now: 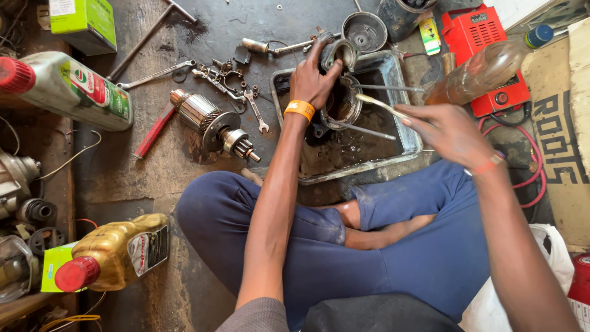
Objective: The person pours liquid from a plastic bottle onto a motor armature and then uses a metal rod to scrub a motor housing inside a metal tray. The person handles the motor parts and cleaning tools while sitting on the floor.
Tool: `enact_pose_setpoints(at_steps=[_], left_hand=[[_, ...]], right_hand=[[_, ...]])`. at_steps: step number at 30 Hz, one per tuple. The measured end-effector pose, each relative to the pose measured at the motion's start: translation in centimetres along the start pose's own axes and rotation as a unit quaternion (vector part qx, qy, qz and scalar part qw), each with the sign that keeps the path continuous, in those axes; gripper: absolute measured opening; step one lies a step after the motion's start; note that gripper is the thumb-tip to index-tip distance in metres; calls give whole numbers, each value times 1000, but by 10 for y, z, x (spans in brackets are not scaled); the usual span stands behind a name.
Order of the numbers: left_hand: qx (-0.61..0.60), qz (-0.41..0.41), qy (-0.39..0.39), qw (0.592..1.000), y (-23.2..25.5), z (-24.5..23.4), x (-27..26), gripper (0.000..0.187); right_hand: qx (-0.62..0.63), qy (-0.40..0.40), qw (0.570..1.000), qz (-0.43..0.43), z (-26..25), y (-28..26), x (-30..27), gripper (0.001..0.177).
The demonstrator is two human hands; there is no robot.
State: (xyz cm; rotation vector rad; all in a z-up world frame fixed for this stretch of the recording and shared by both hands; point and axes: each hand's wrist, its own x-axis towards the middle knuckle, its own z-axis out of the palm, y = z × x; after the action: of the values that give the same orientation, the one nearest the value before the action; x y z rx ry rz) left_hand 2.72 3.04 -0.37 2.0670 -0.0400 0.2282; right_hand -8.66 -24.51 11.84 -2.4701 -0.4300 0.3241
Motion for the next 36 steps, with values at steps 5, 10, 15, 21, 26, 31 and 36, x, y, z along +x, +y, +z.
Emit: enact_pose_setpoints(at_steps=[5, 10, 15, 21, 26, 31, 36], left_hand=[[17, 24, -2, 1000, 4, 3, -5, 64], [-9, 37, 22, 999, -2, 1, -3, 66], [-1, 40, -8, 999, 4, 12, -4, 69], [-7, 60, -5, 998, 8, 11, -5, 69], [32, -1, -40, 999, 5, 7, -2, 71], [4, 40, -61, 997, 5, 17, -5, 71], [6, 102, -7, 995, 5, 20, -5, 69]], right_hand=[[-160, -47, 982, -90, 40, -8, 51, 38], [-186, -137, 973, 27, 61, 5, 53, 39], [-157, -63, 976, -141, 73, 26, 64, 39], [-177, -112, 973, -101, 75, 34, 81, 41], [-195, -107, 971, -82, 86, 25, 71, 46], [-69, -133, 989, -11, 84, 29, 67, 37], [-278, -23, 956, -89, 98, 39, 61, 36]])
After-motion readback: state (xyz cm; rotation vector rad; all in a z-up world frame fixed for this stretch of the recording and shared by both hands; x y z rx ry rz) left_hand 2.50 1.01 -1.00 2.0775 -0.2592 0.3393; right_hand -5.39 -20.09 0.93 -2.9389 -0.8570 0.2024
